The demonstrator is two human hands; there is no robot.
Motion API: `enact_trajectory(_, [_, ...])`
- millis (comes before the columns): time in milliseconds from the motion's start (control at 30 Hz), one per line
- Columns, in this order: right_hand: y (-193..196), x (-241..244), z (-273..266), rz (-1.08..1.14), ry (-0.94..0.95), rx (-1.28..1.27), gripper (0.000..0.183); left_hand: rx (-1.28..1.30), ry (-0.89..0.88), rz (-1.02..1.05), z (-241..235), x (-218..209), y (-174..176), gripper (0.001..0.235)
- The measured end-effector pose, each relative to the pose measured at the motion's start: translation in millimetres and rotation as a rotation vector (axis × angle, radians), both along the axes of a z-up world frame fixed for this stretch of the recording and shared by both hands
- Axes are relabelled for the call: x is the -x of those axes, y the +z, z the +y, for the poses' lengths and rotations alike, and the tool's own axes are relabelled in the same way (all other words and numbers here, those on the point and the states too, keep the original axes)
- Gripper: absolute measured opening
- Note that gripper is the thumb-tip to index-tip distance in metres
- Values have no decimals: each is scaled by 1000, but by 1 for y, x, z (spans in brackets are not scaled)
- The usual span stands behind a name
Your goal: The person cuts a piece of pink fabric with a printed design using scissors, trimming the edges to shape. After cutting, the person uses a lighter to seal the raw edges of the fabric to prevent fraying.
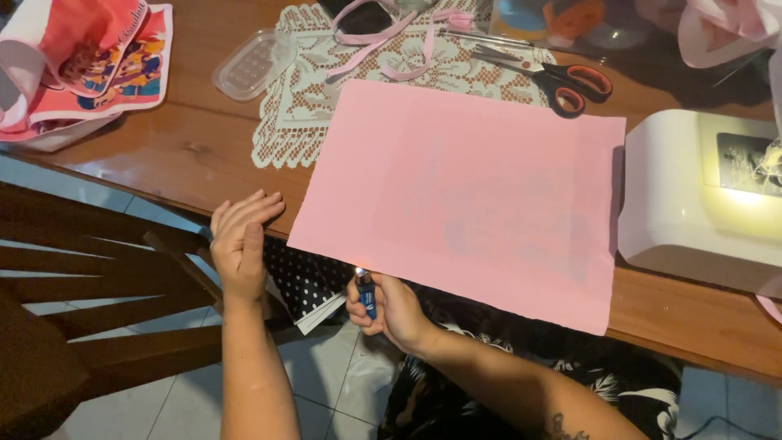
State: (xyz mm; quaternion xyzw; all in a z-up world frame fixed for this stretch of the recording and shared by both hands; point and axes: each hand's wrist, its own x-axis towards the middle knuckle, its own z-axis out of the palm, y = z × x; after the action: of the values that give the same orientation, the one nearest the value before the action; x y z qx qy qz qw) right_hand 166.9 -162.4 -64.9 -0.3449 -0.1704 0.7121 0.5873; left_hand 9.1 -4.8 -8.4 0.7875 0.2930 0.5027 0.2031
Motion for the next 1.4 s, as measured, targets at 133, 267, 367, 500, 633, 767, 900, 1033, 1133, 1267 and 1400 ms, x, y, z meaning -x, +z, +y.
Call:
enact_trajectory(133, [-1,-2,-1,8,4,11,41,16,13,-13,-3,-2,3,50])
enact_trajectory(267, [2,-3,-3,9,0,12,42,8,11,-14,-2,-2,3,49])
enact_trajectory(367, [1,-4,-5,11,2,14,42,16,12,-7,-2,-2,1,50])
enact_trajectory(500, [-1,-6,-7,4,-3,15,42,22,17,-14,-3,-2,3,51])
enact_trajectory(633, [-5,-7,-8,12,-11,18,42,19,22,-15,-2,-2,1,52])
enact_trajectory(767, [-4,-9,-11,8,-6,20,41,18,21,-23,-2,-2,0,51])
enact_trajectory(900, [-7,-11,-13,8,-4,15,42,8,23,-12,-1,-2,-1,51])
enact_trajectory(1033, [-3,-13,-15,6,-4,23,41,2,21,-12,-1,-1,-2,52])
enact_trajectory(1133, [-4,-13,-17,14,-9,31,41,7,21,-16,-1,-2,-1,51])
enact_trajectory(1267, [-2,-14,-19,12,-15,32,41,9,18,-11,-1,-2,-2,52])
enact_trajectory(1400, [-6,-16,-20,22,-15,33,43,-2,21,-14,0,-2,-3,52])
